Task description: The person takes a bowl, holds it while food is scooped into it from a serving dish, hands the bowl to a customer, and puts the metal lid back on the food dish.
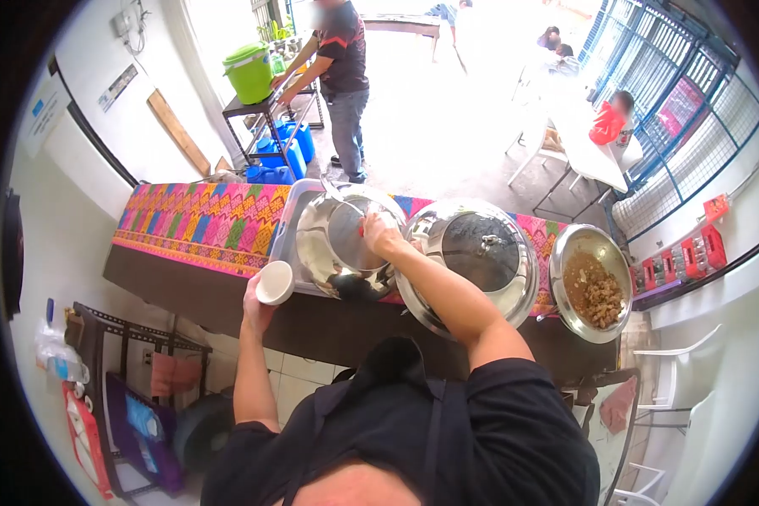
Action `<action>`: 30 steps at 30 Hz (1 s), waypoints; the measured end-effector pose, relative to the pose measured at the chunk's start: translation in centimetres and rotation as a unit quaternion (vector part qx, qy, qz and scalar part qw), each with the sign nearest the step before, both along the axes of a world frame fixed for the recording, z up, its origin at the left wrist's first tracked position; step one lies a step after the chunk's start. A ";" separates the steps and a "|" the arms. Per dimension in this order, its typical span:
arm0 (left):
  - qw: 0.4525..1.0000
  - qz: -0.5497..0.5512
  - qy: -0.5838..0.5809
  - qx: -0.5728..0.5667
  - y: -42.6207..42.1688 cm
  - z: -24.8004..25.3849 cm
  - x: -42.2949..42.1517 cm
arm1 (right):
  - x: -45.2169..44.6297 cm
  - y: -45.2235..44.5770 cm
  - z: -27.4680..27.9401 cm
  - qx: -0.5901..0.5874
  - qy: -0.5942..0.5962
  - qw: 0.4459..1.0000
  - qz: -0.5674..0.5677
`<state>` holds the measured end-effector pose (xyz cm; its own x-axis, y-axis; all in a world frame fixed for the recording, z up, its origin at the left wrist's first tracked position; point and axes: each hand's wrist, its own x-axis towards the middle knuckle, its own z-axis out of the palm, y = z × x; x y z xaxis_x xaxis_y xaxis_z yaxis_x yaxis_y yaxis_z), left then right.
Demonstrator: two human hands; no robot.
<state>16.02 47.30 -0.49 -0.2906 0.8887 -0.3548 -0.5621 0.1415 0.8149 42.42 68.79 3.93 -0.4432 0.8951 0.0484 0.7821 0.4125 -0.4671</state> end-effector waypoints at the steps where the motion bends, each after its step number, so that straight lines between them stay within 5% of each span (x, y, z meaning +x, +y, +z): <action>1: 1.000 -0.014 0.004 0.016 -0.1 0.1 -0.2 | -0.1 0.1 0.2 -0.018 0.000 1.000 -0.003; 9: 0.997 -0.009 0.062 -0.041 -0.7 -0.2 -0.3 | -0.1 -0.6 0.3 -0.052 0.016 0.998 0.035; 15: 0.998 0.046 0.051 0.016 -2.9 -0.2 0.0 | 1.0 -1.4 1.2 0.192 0.039 0.979 0.048; 17: 0.996 0.069 0.020 0.061 -4.1 0.8 0.3 | 2.1 -3.4 7.2 -0.092 0.041 0.993 0.064; 20: 0.993 0.092 -0.043 0.054 -4.7 4.4 2.3 | 5.2 -5.5 10.6 -0.091 0.090 0.989 0.069; 26: 0.997 0.023 -0.071 0.023 -2.1 3.0 3.8 | 11.4 -9.2 10.1 -0.117 0.236 0.965 0.006; 28: 0.998 0.011 0.021 0.060 -0.6 4.7 6.2 | 13.8 -10.3 10.4 -0.122 0.244 0.962 -0.002; 30: 0.998 -0.007 -0.042 0.055 0.2 4.7 6.9 | 16.9 -11.9 12.2 -0.139 0.289 0.947 -0.030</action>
<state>22.91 47.52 4.21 -0.2510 0.9271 -0.2784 -0.6278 0.0630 0.7758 59.33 56.90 16.09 -0.3614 0.9320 0.0268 0.3804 0.1737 -0.9084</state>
